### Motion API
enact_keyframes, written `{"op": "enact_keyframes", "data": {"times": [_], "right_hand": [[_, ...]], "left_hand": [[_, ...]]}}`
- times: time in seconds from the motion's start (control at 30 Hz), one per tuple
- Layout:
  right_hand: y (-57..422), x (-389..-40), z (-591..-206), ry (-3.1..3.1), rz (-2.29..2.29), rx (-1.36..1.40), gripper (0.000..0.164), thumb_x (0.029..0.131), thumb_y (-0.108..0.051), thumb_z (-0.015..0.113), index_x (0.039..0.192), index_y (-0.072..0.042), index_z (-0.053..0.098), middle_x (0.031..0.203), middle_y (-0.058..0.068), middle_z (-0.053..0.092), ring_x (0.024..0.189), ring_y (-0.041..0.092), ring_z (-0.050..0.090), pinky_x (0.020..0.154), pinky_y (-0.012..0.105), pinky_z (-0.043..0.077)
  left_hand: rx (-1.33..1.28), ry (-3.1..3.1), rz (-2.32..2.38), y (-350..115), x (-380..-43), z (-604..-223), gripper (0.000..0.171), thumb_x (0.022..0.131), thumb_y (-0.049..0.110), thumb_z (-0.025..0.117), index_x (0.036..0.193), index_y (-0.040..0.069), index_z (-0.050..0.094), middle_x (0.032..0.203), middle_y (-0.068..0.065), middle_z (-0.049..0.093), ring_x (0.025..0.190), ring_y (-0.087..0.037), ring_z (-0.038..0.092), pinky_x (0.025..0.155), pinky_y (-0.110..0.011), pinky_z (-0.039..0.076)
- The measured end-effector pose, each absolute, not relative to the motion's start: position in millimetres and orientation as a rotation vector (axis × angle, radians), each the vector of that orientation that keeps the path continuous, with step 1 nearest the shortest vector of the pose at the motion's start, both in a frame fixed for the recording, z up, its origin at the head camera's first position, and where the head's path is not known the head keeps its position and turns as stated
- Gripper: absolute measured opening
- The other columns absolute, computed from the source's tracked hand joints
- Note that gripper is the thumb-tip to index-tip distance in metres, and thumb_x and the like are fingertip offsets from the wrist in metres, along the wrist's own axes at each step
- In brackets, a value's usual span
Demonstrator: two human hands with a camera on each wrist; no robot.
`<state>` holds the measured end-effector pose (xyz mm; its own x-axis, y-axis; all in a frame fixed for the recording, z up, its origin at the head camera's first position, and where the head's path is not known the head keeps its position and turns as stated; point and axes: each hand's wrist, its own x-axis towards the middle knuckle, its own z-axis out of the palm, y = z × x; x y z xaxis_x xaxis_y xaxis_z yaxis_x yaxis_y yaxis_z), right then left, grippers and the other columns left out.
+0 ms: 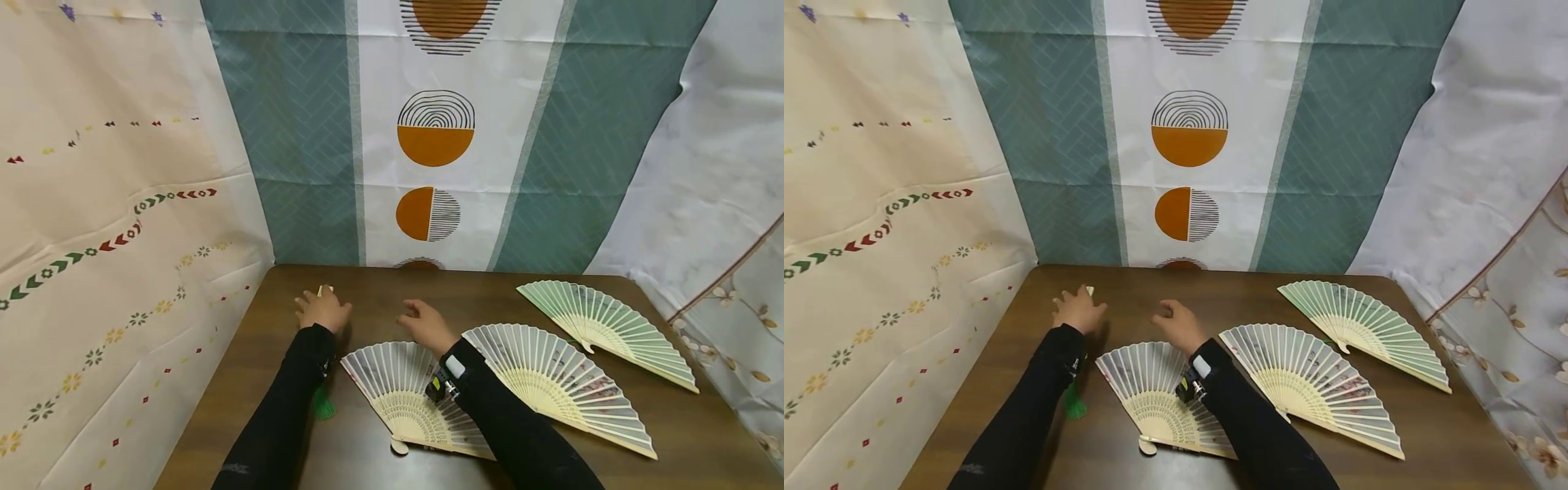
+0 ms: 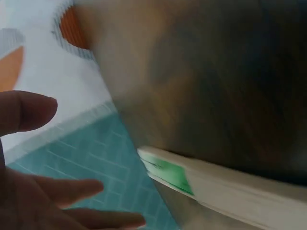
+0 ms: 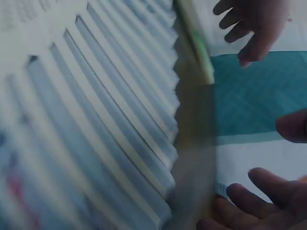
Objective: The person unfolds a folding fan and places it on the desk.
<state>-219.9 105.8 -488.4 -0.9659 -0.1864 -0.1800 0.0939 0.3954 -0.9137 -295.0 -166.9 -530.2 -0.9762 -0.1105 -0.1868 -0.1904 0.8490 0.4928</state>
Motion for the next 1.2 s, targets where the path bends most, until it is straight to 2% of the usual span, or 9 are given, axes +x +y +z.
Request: {"op": "enact_keyframes", "data": {"times": [0.03, 0.1, 0.2, 0.3, 0.6, 0.77, 0.9, 1.03, 1.2], "right_hand": [[103.2, -219.0, -491.8, 2.381, -1.585, -0.097, 0.062, 0.113, -0.024, 0.064, 0.169, -0.002, 0.048, 0.175, 0.027, 0.05, 0.163, 0.048, 0.048, 0.129, 0.064, 0.051], [98.6, -215.8, -498.4, 2.342, -1.578, -0.129, 0.063, 0.113, -0.023, 0.064, 0.169, -0.001, 0.047, 0.173, 0.029, 0.051, 0.162, 0.049, 0.048, 0.13, 0.064, 0.05], [93.1, -209.2, -505.8, 2.31, -1.571, -0.173, 0.063, 0.113, -0.022, 0.065, 0.169, 0.001, 0.048, 0.17, 0.03, 0.054, 0.162, 0.049, 0.049, 0.131, 0.063, 0.049], [89.4, -204.7, -508.6, 2.297, -1.576, -0.196, 0.062, 0.112, -0.02, 0.065, 0.167, 0.003, 0.049, 0.167, 0.03, 0.057, 0.16, 0.049, 0.051, 0.132, 0.063, 0.049], [83.5, -208.7, -506.4, 2.297, -1.604, -0.195, 0.061, 0.111, -0.022, 0.066, 0.165, 0.003, 0.052, 0.166, 0.028, 0.059, 0.157, 0.049, 0.054, 0.13, 0.063, 0.05], [76.8, -210.1, -508.7, 2.283, -1.637, -0.195, 0.061, 0.109, -0.02, 0.066, 0.164, 0.005, 0.053, 0.162, 0.029, 0.061, 0.154, 0.048, 0.056, 0.129, 0.063, 0.05], [72.2, -211.0, -509.2, 2.226, -1.695, -0.196, 0.063, 0.108, -0.019, 0.064, 0.164, 0.006, 0.051, 0.166, 0.032, 0.056, 0.157, 0.051, 0.052, 0.132, 0.065, 0.047], [73.4, -212.3, -501.6, 2.194, -1.77, -0.159, 0.062, 0.11, -0.019, 0.063, 0.166, 0.005, 0.049, 0.172, 0.031, 0.05, 0.161, 0.051, 0.048, 0.133, 0.066, 0.045], [82.7, -213.9, -485.6, 2.16, -1.915, -0.147, 0.058, 0.117, -0.025, 0.061, 0.167, 0.003, 0.049, 0.169, 0.029, 0.055, 0.157, 0.049, 0.055, 0.133, 0.065, 0.047]], "left_hand": [[-0.244, 2.863, 0.76, -164.8, -289.6, -530.9, 0.085, 0.113, 0.047, 0.06, 0.173, -0.007, 0.033, 0.175, -0.053, 0.02, 0.162, -0.08, 0.012, 0.13, -0.093, 0.025], [-0.251, 2.883, 0.715, -161.9, -280.0, -536.9, 0.072, 0.114, 0.036, 0.058, 0.168, -0.008, 0.041, 0.17, -0.052, 0.034, 0.159, -0.08, 0.025, 0.127, -0.092, 0.033], [-0.259, 2.94, 0.697, -161.0, -272.0, -552.2, 0.051, 0.113, 0.019, 0.058, 0.155, -0.01, 0.053, 0.151, -0.046, 0.061, 0.142, -0.072, 0.055, 0.112, -0.084, 0.054], [-0.277, 2.983, 0.695, -161.1, -268.2, -558.5, 0.039, 0.108, 0.007, 0.062, 0.144, -0.01, 0.06, 0.132, -0.04, 0.069, 0.124, -0.063, 0.067, 0.095, -0.077, 0.065], [-0.161, 2.964, 0.612, -178.3, -277.2, -563.8, 0.033, 0.102, 0.01, 0.071, 0.127, -0.011, 0.065, 0.109, -0.031, 0.076, 0.098, -0.05, 0.077, 0.083, -0.062, 0.069], [-0.105, 2.947, 0.645, -190.9, -279.1, -579.5, 0.021, 0.109, 0.016, 0.068, 0.11, -0.005, 0.074, 0.097, -0.023, 0.077, 0.089, -0.041, 0.076, 0.08, -0.056, 0.067], [-0.094, 3.002, 0.7, -194.2, -274.8, -580.0, 0.028, 0.113, 0.021, 0.067, 0.098, 0.0, 0.078, 0.089, -0.017, 0.075, 0.081, -0.036, 0.072, 0.077, -0.052, 0.064], [-0.083, 3.033, 0.976, -170.6, -251.9, -534.5, 0.023, 0.113, 0.02, 0.07, 0.109, 0.003, 0.084, 0.097, -0.016, 0.08, 0.088, -0.035, 0.073, 0.082, -0.052, 0.063], [-0.01, 2.913, 1.422, -126.8, -222.5, -466.7, 0.025, 0.111, 0.016, 0.075, 0.128, -0.001, 0.082, 0.111, -0.021, 0.083, 0.1, -0.037, 0.077, 0.087, -0.052, 0.065]]}}
